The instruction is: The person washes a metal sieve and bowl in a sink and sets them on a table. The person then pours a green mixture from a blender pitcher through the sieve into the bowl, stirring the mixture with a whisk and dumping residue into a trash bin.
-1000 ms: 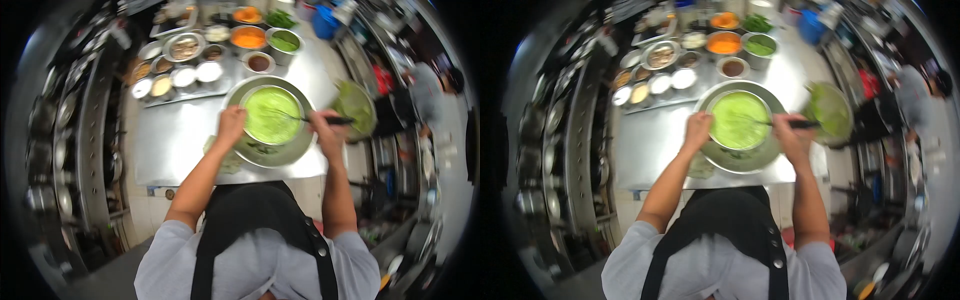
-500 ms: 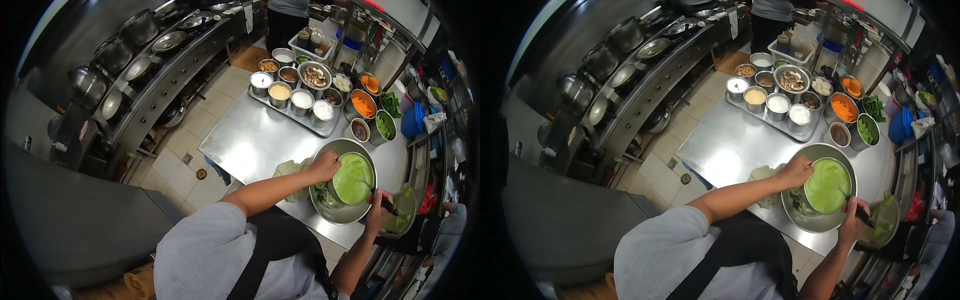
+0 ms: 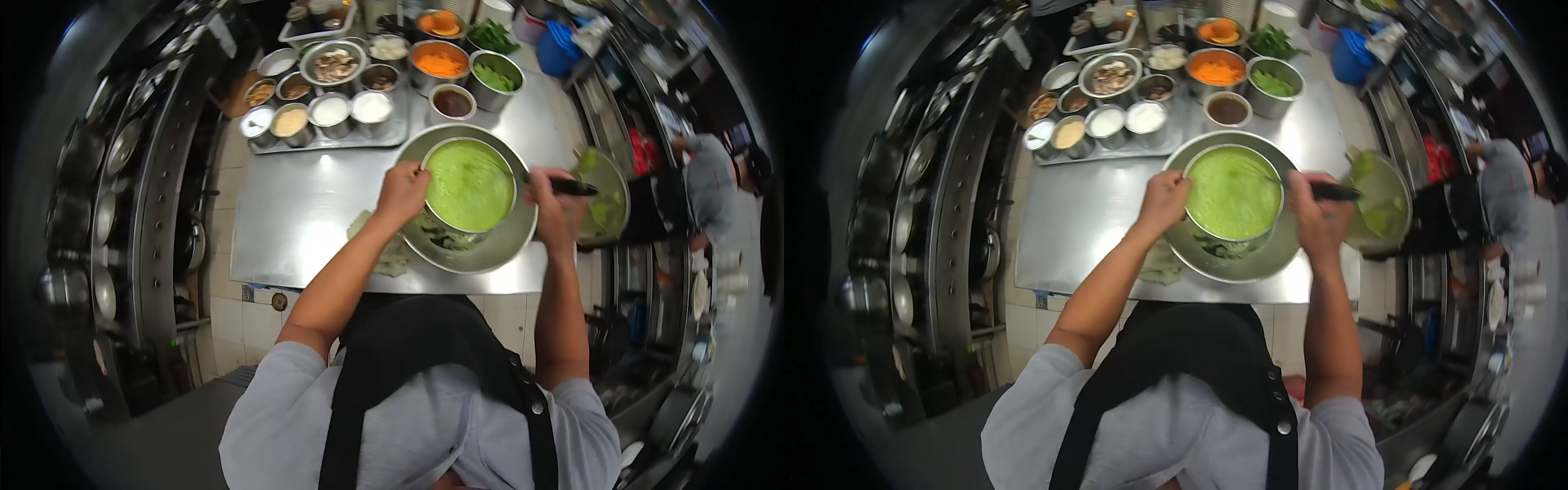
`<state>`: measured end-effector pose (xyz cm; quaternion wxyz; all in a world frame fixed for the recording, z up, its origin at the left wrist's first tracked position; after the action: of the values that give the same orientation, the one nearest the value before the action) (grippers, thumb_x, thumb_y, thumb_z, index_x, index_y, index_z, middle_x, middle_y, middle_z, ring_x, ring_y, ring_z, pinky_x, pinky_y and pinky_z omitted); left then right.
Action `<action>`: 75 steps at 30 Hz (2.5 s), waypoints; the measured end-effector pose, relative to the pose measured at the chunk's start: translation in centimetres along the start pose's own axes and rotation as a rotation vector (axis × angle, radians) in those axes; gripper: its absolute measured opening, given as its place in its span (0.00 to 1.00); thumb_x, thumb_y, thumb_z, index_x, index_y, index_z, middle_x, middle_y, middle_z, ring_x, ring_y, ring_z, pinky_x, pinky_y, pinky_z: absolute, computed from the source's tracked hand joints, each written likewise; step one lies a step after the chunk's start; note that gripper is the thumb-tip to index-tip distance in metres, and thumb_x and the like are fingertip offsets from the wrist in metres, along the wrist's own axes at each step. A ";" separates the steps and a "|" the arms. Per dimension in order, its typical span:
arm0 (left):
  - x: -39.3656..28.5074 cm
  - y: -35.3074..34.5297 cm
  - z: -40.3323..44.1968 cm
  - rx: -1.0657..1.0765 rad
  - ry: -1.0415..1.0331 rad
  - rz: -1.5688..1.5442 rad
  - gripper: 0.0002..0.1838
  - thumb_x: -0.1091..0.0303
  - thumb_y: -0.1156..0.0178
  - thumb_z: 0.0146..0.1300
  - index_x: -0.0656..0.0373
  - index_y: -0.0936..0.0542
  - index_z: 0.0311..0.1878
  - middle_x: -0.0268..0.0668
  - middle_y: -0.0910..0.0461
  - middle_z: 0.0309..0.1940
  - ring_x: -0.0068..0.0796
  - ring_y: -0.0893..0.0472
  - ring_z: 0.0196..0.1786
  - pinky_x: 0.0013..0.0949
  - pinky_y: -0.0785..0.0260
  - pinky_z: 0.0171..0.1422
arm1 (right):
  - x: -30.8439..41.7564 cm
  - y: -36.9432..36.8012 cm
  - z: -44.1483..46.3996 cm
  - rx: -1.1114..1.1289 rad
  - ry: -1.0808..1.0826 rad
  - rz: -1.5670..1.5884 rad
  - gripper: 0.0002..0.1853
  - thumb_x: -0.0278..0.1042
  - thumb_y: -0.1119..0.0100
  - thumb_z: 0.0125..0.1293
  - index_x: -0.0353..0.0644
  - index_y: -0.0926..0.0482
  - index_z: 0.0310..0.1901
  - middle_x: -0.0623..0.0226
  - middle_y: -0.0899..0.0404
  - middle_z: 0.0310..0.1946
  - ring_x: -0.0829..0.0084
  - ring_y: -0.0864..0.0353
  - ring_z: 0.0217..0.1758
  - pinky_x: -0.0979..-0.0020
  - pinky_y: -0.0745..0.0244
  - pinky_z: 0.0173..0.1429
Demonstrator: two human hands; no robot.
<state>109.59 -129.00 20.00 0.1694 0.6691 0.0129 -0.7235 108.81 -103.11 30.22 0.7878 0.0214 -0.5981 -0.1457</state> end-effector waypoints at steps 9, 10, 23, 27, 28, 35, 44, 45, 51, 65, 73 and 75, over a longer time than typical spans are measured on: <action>0.1 -0.5 0.3 0.093 0.117 0.060 0.17 0.63 0.48 0.67 0.70 0.24 0.29 0.49 0.26 0.20 0.40 0.28 0.24 0.40 0.35 0.34 | 0.7 0.1 0.1 -0.019 -0.029 -0.023 0.10 0.34 0.33 0.61 0.36 0.19 0.30 0.74 0.24 0.19 0.84 0.28 0.21 0.78 0.33 0.27; -0.1 -0.6 0.4 0.097 0.108 0.074 0.18 0.63 0.48 0.67 0.70 0.24 0.29 0.49 0.26 0.19 0.39 0.28 0.23 0.40 0.35 0.34 | 0.4 -0.4 -0.3 0.042 -0.018 -0.012 0.10 0.34 0.33 0.61 0.36 0.19 0.30 0.74 0.23 0.19 0.84 0.27 0.22 0.78 0.32 0.28; -0.9 0.3 1.1 0.080 -0.028 0.212 0.19 0.61 0.49 0.70 0.69 0.23 0.30 0.46 0.28 0.17 0.36 0.29 0.22 0.40 0.36 0.33 | 0.3 1.3 -1.3 0.132 -0.088 -0.026 0.08 0.33 0.34 0.61 0.37 0.17 0.30 0.74 0.21 0.20 0.83 0.26 0.23 0.78 0.33 0.29; -0.7 -0.2 1.2 0.124 0.114 0.174 0.19 0.60 0.49 0.70 0.69 0.23 0.31 0.46 0.28 0.17 0.34 0.29 0.23 0.39 0.36 0.34 | -0.4 0.4 -0.5 -0.018 0.012 -0.009 0.09 0.35 0.33 0.61 0.38 0.17 0.30 0.74 0.22 0.19 0.84 0.26 0.23 0.78 0.33 0.29; -0.8 -0.3 1.2 0.126 0.142 0.164 0.19 0.60 0.49 0.70 0.69 0.23 0.31 0.46 0.28 0.18 0.34 0.29 0.23 0.39 0.35 0.34 | -0.6 0.2 -0.7 0.031 0.006 -0.004 0.09 0.35 0.33 0.62 0.38 0.17 0.30 0.74 0.22 0.19 0.84 0.26 0.23 0.78 0.33 0.28; -1.1 0.1 0.9 0.131 0.037 0.264 0.19 0.61 0.49 0.70 0.70 0.21 0.35 0.45 0.24 0.21 0.33 0.27 0.26 0.38 0.34 0.36 | -0.5 1.8 -1.3 -0.051 -0.127 -0.017 0.10 0.35 0.34 0.62 0.37 0.18 0.29 0.73 0.22 0.20 0.82 0.25 0.23 0.78 0.31 0.28; -0.9 -0.4 0.1 0.163 0.094 0.209 0.18 0.61 0.49 0.70 0.68 0.19 0.42 0.46 0.22 0.24 0.33 0.26 0.28 0.36 0.32 0.40 | 0.4 1.0 -1.1 -0.063 -0.061 -0.040 0.09 0.34 0.34 0.62 0.36 0.17 0.31 0.73 0.22 0.20 0.83 0.26 0.24 0.77 0.31 0.30; -0.9 -0.7 0.1 0.193 0.129 0.224 0.18 0.60 0.49 0.71 0.68 0.18 0.42 0.46 0.22 0.25 0.33 0.26 0.29 0.36 0.32 0.41 | -0.1 -0.2 -1.4 0.021 -0.018 0.032 0.09 0.34 0.34 0.62 0.37 0.18 0.31 0.74 0.23 0.20 0.84 0.27 0.23 0.78 0.32 0.29; -0.1 -0.3 -0.3 0.101 0.056 0.246 0.17 0.61 0.48 0.70 0.68 0.18 0.41 0.45 0.21 0.26 0.32 0.25 0.30 0.35 0.32 0.41 | -0.5 3.1 -1.9 0.039 -0.143 0.022 0.09 0.34 0.35 0.62 0.35 0.18 0.32 0.72 0.21 0.21 0.82 0.24 0.24 0.77 0.31 0.29; -4.6 -1.3 -0.8 -0.044 0.085 0.202 0.18 0.61 0.49 0.71 0.66 0.20 0.32 0.36 0.24 0.17 0.24 0.26 0.16 0.30 0.33 0.22 | 1.1 2.7 0.1 0.252 0.091 -0.057 0.12 0.37 0.36 0.63 0.37 0.18 0.29 0.72 0.22 0.17 0.83 0.26 0.19 0.77 0.31 0.26; -5.6 -1.4 -0.2 0.012 0.067 0.182 0.18 0.61 0.49 0.72 0.66 0.20 0.33 0.35 0.23 0.19 0.23 0.24 0.17 0.28 0.32 0.21 | 2.1 0.9 1.5 0.181 0.133 -0.050 0.20 0.50 0.36 0.63 0.37 0.16 0.36 0.62 0.17 0.23 0.70 0.18 0.25 0.69 0.25 0.34; -5.1 -1.1 0.2 0.031 0.085 0.159 0.18 0.60 0.49 0.71 0.66 0.20 0.33 0.35 0.22 0.19 0.23 0.24 0.18 0.28 0.31 0.21 | 1.8 0.7 1.5 0.212 0.033 -0.029 0.22 0.51 0.34 0.62 0.35 0.17 0.38 0.63 0.18 0.23 0.73 0.18 0.27 0.71 0.26 0.35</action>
<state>109.36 -126.91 24.72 0.2151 0.7007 -0.0443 -0.6788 107.97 -102.71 32.47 0.7887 0.1159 -0.5966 -0.0925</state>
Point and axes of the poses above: each hand's wrist, its own z-axis towards the middle knuckle, its own y-axis out of the back of the hand, x = y × z, the point moved 6 cm from there along z, towards the middle knuckle
